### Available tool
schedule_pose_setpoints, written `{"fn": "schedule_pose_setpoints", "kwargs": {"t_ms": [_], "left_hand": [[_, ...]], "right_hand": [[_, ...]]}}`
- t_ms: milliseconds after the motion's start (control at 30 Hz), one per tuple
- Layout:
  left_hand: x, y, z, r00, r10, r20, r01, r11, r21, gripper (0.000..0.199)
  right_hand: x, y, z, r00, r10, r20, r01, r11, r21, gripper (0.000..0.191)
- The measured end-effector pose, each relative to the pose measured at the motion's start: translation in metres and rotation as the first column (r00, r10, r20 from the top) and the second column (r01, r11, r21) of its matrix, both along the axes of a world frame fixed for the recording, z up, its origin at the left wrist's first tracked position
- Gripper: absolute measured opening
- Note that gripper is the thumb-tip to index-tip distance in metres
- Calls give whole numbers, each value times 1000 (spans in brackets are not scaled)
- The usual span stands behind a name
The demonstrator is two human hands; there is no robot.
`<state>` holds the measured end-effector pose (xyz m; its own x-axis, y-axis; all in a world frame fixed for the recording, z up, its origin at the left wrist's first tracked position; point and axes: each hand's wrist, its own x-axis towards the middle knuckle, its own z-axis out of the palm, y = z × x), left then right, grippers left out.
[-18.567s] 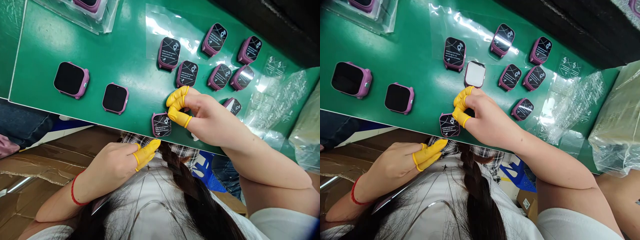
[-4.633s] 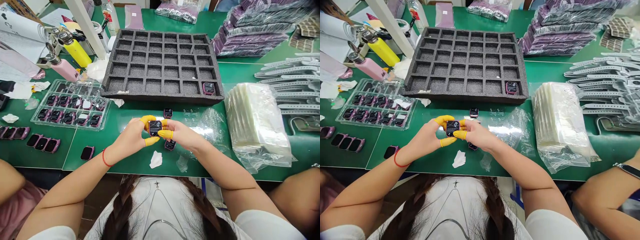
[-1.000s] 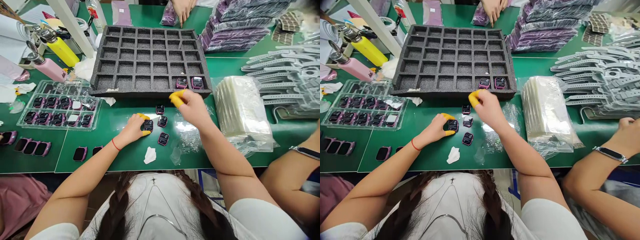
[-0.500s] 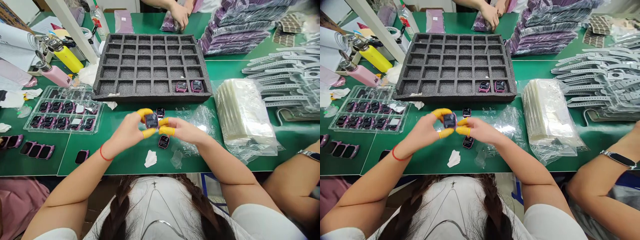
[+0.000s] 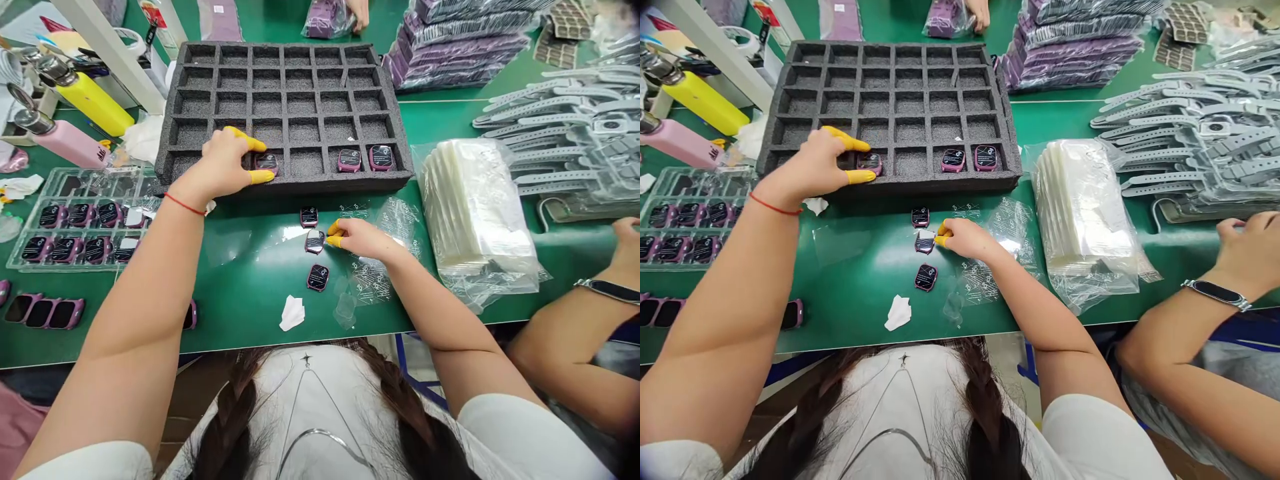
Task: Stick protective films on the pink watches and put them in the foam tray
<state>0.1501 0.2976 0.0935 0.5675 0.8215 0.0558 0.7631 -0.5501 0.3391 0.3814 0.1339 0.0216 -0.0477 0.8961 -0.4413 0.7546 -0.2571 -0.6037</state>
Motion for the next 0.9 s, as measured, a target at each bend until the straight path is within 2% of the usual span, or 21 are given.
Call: {"fn": "schedule_pose_setpoints", "kwargs": {"t_ms": [67, 100, 167, 233, 267, 333, 433, 567, 733, 900], "left_hand": [[-5, -16, 3, 1000, -4, 18, 2, 996, 92, 58], [-4, -28, 1, 998, -51, 46, 44, 989, 144, 54], [3, -56, -11, 966, -250, 70, 234, 955, 182, 42], [13, -83, -33, 896, -444, 4, 441, 893, 89, 39], [18, -93, -46, 878, -477, -38, 479, 877, 49, 45], [25, -106, -70, 879, -468, -86, 472, 881, 34, 52], [29, -108, -90, 893, -443, -84, 448, 892, 55, 48], [30, -101, -93, 886, -458, -75, 463, 885, 54, 45], [34, -102, -94, 896, -440, -62, 444, 894, 63, 47], [34, -112, -83, 921, -387, -38, 389, 916, 98, 45]], "right_hand": [[-1, 1, -3, 1000, 0, 7, 0, 1000, 7, 19], [-1, 2, -5, 1000, 2, 7, -2, 1000, 11, 21], [-1, 3, -6, 1000, 12, 7, -12, 1000, 16, 23], [0, 2, -6, 1000, 26, 13, -26, 999, 19, 22], [0, 2, -6, 999, 34, 18, -35, 999, 18, 21], [-1, 0, -4, 998, 60, 35, -60, 998, 13, 20], [-4, -3, 0, 992, 101, 70, -102, 995, 6, 16], [-8, -5, 0, 991, 104, 81, -105, 994, 8, 17], [-13, -4, -5, 1000, 22, 22, -22, 1000, 22, 16], [-17, -6, -10, 982, -64, -177, 66, 998, 4, 17]]}}
